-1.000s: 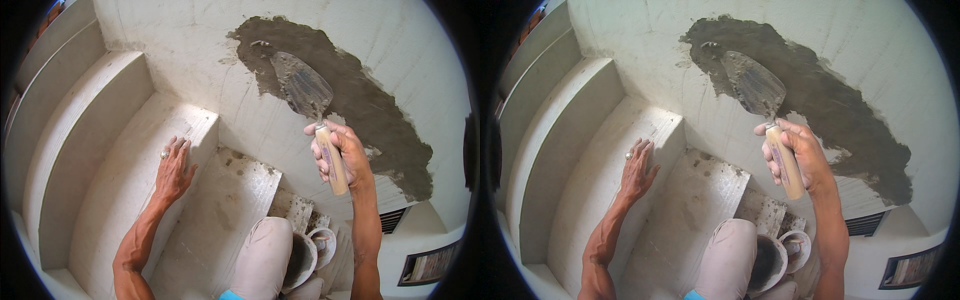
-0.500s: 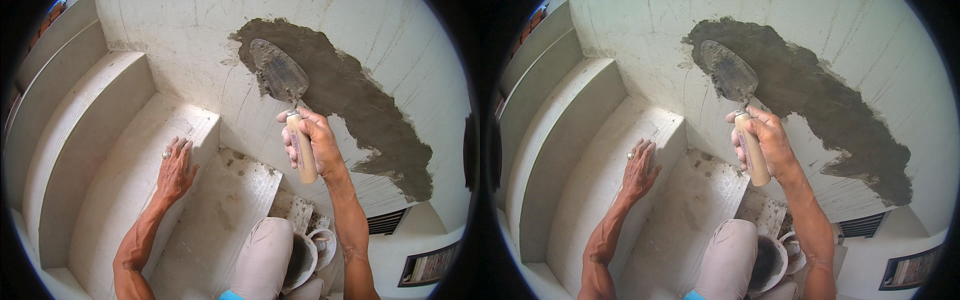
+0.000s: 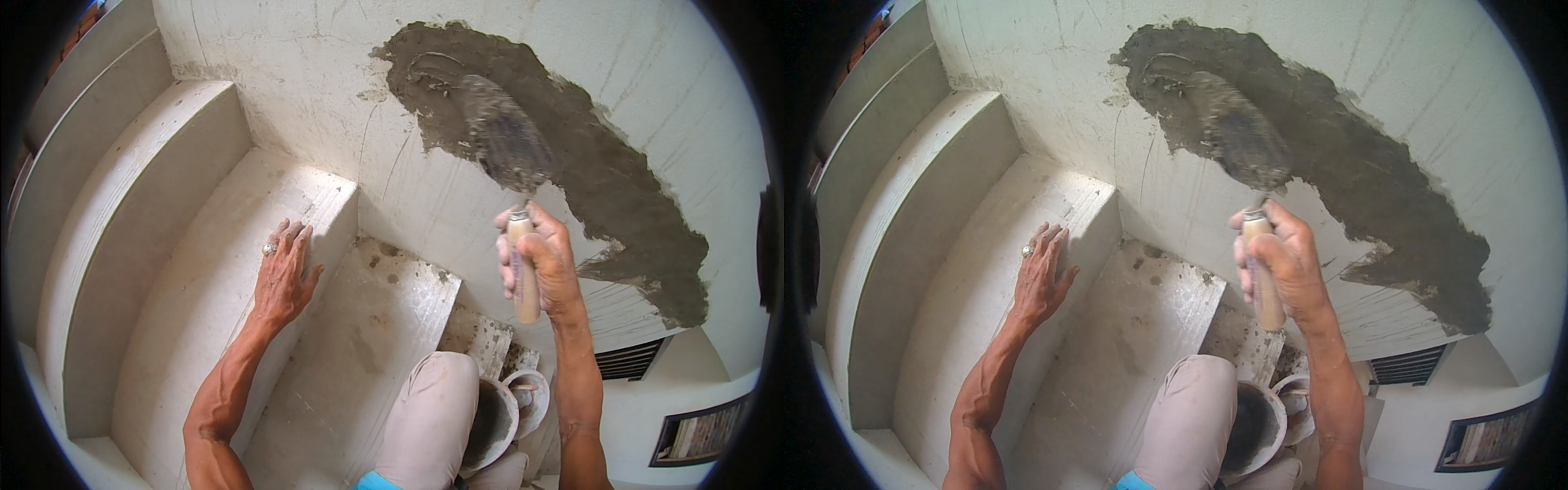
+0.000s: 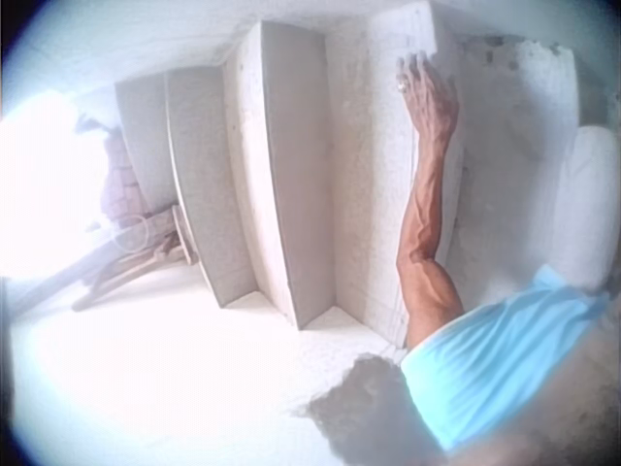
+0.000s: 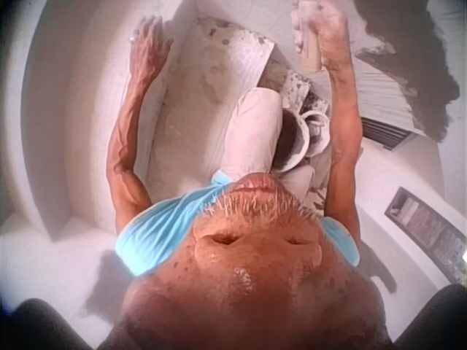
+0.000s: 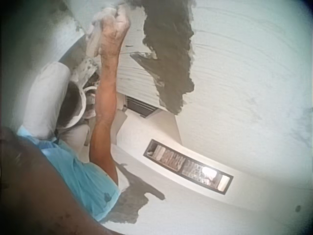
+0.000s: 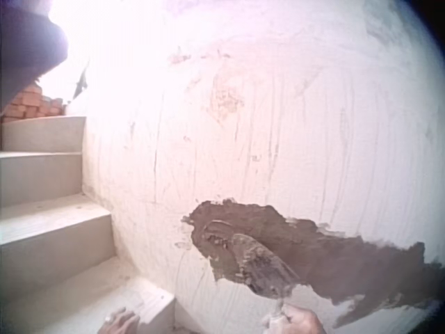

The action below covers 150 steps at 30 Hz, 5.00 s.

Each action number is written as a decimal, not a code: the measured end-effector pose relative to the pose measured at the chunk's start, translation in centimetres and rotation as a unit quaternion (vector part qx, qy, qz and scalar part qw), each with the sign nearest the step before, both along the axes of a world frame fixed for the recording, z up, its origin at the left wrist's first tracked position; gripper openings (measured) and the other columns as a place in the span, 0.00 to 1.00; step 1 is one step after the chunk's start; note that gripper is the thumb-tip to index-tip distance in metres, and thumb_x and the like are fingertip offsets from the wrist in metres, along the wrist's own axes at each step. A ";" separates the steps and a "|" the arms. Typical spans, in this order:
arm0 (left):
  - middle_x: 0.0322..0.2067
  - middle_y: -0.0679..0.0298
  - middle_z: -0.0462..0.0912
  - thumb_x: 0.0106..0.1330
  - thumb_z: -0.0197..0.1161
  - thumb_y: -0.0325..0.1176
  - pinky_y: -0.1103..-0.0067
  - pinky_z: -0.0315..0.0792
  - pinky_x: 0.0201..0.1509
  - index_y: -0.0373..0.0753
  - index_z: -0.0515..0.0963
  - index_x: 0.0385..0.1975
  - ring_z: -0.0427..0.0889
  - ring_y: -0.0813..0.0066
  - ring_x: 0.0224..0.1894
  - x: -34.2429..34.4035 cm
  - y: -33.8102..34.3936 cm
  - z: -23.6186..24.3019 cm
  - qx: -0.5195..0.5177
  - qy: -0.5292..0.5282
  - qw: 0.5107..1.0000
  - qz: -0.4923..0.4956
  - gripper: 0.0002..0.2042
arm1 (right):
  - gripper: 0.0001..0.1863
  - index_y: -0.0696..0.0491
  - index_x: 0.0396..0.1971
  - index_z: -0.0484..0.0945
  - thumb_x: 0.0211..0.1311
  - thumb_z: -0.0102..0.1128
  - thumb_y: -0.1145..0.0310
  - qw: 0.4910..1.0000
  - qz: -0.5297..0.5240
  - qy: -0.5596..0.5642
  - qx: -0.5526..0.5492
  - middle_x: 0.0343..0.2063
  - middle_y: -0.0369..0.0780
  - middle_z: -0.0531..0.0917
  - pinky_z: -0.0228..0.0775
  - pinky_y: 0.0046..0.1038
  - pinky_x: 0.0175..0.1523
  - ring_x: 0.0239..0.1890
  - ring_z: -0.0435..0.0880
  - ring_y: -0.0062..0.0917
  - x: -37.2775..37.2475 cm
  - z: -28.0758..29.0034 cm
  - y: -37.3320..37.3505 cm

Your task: The person scoops cement from a bucket and applies it to a wall using a trowel. They repeatedly smooth the surface and spread the material across the wall area.

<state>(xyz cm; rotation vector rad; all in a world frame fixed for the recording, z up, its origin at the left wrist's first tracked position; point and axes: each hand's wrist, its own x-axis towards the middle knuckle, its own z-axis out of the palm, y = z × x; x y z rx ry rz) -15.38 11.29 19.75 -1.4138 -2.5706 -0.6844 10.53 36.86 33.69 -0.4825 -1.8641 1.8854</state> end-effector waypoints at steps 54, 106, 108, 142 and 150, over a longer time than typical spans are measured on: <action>0.70 0.52 0.67 0.63 0.71 0.34 0.59 0.58 0.78 0.38 0.66 0.69 0.57 0.49 0.76 0.0 0.2 -0.1 -0.001 -0.001 1.000 0.004 0.34 | 0.17 0.63 0.46 0.76 0.67 0.50 0.65 0.999 -0.004 0.013 0.047 0.23 0.40 0.80 0.73 0.24 0.19 0.17 0.78 0.18 -7.6 -1.1 0.1; 0.68 0.51 0.67 0.63 0.71 0.33 0.59 0.57 0.78 0.35 0.67 0.68 0.58 0.48 0.76 0.0 0.1 0.0 0.000 0.002 1.000 -0.003 0.33 | 0.21 0.64 0.44 0.76 0.67 0.53 0.58 0.990 -0.076 0.069 0.095 0.22 0.41 0.79 0.73 0.24 0.19 0.16 0.79 0.20 1.8 -1.2 3.1; 0.68 0.51 0.67 0.63 0.70 0.33 0.59 0.57 0.78 0.35 0.67 0.68 0.58 0.48 0.76 -0.1 0.0 0.1 0.003 0.007 1.000 -0.009 0.33 | 0.21 0.64 0.44 0.75 0.67 0.54 0.58 0.990 -0.081 0.072 0.088 0.22 0.41 0.80 0.74 0.24 0.20 0.16 0.79 0.20 2.5 -2.0 2.7; 0.68 0.51 0.69 0.63 0.71 0.34 0.59 0.57 0.78 0.35 0.68 0.67 0.59 0.49 0.75 0.0 0.1 0.2 -0.005 0.001 1.000 0.002 0.32 | 0.22 0.61 0.44 0.75 0.70 0.54 0.53 0.991 -0.036 0.107 0.071 0.22 0.40 0.80 0.72 0.24 0.19 0.16 0.78 0.20 -2.7 -1.9 3.0; 0.68 0.50 0.68 0.63 0.71 0.34 0.60 0.58 0.78 0.34 0.68 0.67 0.58 0.48 0.76 0.1 0.2 0.3 -0.010 0.006 1.000 -0.004 0.32 | 0.30 0.62 0.44 0.75 0.68 0.60 0.44 0.987 -0.049 0.132 0.074 0.21 0.41 0.79 0.73 0.25 0.18 0.16 0.79 0.22 -0.4 -3.5 2.4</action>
